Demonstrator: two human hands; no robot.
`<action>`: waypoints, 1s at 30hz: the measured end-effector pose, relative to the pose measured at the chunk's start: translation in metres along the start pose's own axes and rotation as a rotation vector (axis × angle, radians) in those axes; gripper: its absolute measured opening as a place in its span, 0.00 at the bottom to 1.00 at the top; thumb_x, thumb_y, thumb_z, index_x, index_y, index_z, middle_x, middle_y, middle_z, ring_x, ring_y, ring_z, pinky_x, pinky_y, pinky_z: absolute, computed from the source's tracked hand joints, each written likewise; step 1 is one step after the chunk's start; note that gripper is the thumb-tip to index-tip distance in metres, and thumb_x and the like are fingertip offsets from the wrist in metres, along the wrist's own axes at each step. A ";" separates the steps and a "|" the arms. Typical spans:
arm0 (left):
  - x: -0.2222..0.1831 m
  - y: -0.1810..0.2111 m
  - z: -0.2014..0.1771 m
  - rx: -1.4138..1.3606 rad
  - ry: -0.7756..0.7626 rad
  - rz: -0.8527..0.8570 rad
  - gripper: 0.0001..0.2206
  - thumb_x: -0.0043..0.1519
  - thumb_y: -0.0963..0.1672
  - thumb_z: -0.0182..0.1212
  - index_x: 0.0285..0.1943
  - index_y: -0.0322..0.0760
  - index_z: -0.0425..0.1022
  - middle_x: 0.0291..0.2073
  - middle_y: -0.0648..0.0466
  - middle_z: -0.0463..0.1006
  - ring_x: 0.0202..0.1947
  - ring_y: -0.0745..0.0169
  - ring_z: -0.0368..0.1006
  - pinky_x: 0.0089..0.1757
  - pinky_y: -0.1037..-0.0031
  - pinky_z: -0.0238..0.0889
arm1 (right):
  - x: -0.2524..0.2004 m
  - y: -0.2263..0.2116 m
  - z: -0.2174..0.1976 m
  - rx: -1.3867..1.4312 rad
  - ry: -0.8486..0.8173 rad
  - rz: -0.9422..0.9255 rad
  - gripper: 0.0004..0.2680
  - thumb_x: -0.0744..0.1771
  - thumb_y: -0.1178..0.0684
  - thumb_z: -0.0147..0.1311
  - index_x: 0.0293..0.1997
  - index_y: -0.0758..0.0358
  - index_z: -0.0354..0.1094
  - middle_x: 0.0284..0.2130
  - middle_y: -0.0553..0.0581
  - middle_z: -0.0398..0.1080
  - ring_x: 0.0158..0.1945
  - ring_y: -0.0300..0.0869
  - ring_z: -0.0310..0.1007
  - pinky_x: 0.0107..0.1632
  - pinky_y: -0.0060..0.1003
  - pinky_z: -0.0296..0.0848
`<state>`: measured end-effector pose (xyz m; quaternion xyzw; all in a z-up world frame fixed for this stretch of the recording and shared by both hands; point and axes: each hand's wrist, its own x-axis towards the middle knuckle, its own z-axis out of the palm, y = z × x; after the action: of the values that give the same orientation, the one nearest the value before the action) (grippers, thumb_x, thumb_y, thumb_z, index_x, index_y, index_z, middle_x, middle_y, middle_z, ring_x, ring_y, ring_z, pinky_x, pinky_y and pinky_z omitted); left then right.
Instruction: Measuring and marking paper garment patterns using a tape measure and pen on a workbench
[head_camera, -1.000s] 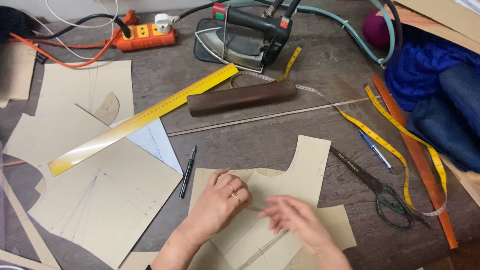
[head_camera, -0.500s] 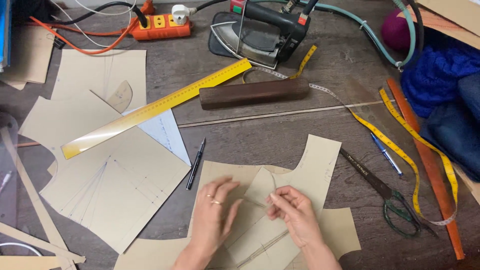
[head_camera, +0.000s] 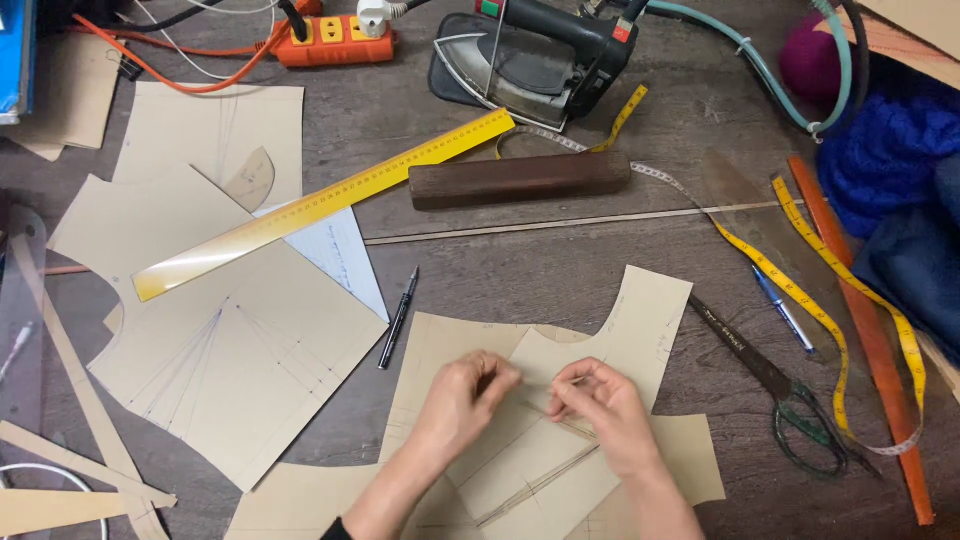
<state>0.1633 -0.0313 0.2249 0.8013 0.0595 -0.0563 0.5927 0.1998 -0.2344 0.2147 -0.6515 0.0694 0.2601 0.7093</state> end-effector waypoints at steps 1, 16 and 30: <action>0.004 -0.002 0.002 0.001 -0.002 0.000 0.06 0.60 0.44 0.58 0.33 0.39 0.78 0.31 0.56 0.82 0.32 0.65 0.77 0.38 0.75 0.67 | 0.005 -0.002 -0.003 0.001 0.001 0.001 0.03 0.61 0.62 0.59 0.34 0.69 0.70 0.20 0.66 0.75 0.24 0.46 0.75 0.34 0.39 0.77; -0.004 -0.029 0.069 0.855 0.130 0.282 0.21 0.58 0.43 0.48 0.62 0.33 0.62 0.58 0.43 0.66 0.55 0.45 0.62 0.52 0.58 0.52 | 0.059 0.004 -0.033 -0.171 0.266 0.101 0.04 0.64 0.58 0.57 0.31 0.68 0.70 0.19 0.61 0.69 0.17 0.44 0.69 0.23 0.32 0.68; 0.026 -0.041 0.035 0.638 0.146 -0.144 0.04 0.54 0.47 0.62 0.31 0.47 0.74 0.34 0.53 0.71 0.38 0.49 0.68 0.38 0.58 0.58 | 0.059 0.001 -0.037 -0.121 0.282 0.026 0.06 0.64 0.55 0.58 0.33 0.67 0.69 0.21 0.60 0.68 0.19 0.43 0.69 0.23 0.31 0.69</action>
<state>0.1820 -0.0517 0.1718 0.9421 0.1374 -0.0563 0.3008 0.2588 -0.2539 0.1826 -0.7222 0.1611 0.1789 0.6484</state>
